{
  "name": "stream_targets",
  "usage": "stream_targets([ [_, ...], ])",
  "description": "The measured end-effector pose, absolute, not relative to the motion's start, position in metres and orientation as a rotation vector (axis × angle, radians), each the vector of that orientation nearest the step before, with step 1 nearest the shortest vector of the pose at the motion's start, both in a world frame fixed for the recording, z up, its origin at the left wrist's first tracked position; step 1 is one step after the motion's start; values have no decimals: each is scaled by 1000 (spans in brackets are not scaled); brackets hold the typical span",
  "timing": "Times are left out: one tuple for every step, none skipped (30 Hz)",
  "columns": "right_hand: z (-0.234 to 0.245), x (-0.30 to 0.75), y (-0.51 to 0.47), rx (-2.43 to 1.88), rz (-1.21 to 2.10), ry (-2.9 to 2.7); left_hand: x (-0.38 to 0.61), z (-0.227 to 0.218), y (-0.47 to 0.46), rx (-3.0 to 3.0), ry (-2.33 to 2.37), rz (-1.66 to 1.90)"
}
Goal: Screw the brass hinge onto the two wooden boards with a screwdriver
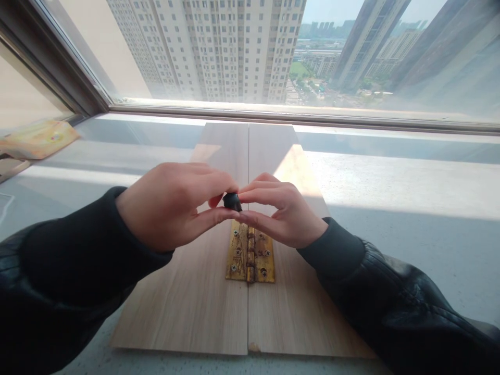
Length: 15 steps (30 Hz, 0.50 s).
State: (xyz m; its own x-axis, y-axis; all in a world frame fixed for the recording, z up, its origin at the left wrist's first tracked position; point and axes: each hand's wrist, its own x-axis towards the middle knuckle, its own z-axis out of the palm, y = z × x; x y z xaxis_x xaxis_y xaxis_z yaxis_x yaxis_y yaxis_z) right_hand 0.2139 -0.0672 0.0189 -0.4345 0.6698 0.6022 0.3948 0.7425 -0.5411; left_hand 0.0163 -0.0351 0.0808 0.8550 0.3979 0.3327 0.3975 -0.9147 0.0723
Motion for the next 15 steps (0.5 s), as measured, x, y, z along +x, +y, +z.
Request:
stream_targets([
  [19,213,-67,-813,389,-2080,18,81,-36,3039,680,544],
  [18,212,-68,-839,362,-2064,19,80,-38,3050,716,547],
  [18,211,-68,-875,327,-2036,21,80,-40,3059,754,552],
  [18,209,-69,-913,289,-2001,23,79,-41,3069,795,555],
  [17,208,-70,-942,256,-1971,24,79,-43,3079,835,556],
  [17,206,-71,-954,234,-1954,26,79,-44,3091,873,550],
  [17,205,-72,-950,222,-1958,26,78,-45,3104,907,538],
  [17,205,-72,-932,221,-1976,27,78,-46,3117,939,523],
  [17,205,-72,-905,230,-2003,27,77,-46,3129,977,506],
  [17,205,-72,-878,243,-2032,26,77,-45,3139,1021,489],
  [17,206,-72,-857,256,-2059,25,77,-45,3146,1063,469],
  [17,207,-71,-842,267,-2081,23,77,-44,3149,1080,460],
  [17,208,-71,-834,275,-2097,22,77,-44,3140,1050,459],
  [17,209,-70,-830,281,-2110,20,77,-43,3120,963,463],
  [17,211,-69,-829,284,-2120,19,77,-42,3086,838,477],
])
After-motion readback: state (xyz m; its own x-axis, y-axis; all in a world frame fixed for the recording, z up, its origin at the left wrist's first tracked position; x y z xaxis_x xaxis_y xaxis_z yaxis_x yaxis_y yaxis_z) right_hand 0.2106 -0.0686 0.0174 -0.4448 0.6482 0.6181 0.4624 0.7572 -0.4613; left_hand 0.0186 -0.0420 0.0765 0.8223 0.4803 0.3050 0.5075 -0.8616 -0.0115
